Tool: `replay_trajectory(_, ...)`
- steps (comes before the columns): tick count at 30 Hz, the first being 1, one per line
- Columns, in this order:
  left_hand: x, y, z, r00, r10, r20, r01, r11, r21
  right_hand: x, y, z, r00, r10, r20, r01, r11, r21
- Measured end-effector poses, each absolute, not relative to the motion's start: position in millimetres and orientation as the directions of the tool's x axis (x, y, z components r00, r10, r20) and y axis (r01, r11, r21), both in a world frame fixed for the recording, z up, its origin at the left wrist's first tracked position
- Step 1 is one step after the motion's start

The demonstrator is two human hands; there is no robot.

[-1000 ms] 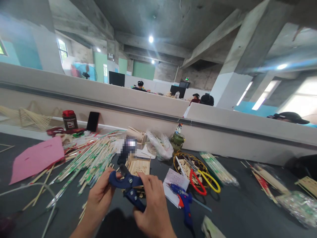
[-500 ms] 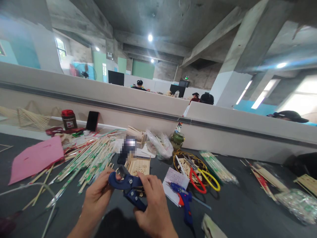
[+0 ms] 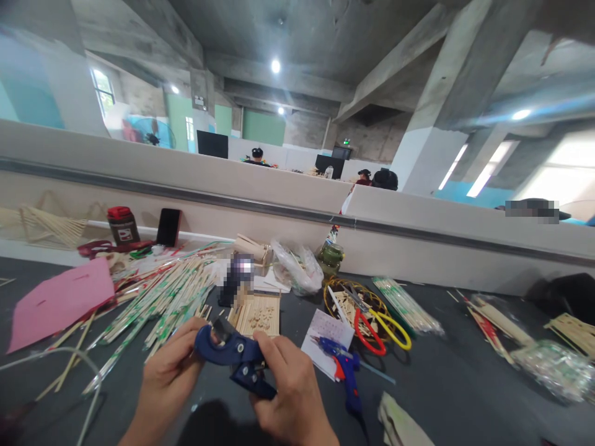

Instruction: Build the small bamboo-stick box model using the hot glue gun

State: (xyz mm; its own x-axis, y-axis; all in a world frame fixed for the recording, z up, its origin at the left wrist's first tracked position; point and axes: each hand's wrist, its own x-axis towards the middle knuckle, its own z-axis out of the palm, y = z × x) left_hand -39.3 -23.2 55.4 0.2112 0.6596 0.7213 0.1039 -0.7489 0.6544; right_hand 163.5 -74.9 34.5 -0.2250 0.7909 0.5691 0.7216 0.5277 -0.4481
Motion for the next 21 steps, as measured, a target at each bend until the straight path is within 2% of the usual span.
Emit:
replay_trajectory(8, -41.0, -23.2, 55.7, 0.176, 0.665, 0.726, 0.131, -0.747, 0.652, 162.8, -76.9, 35.7, -0.242, 0.789, 0.565, 0.717, 0.538, -0.444)
replay_trajectory(21, -38.7, -14.2, 48.6, 0.153, 0.68, 0.717, 0.086, -0.732, 0.675, 162.8, -74.8, 32.1, -0.231, 0.841, 0.489, 0.743, 0.477, -0.469)
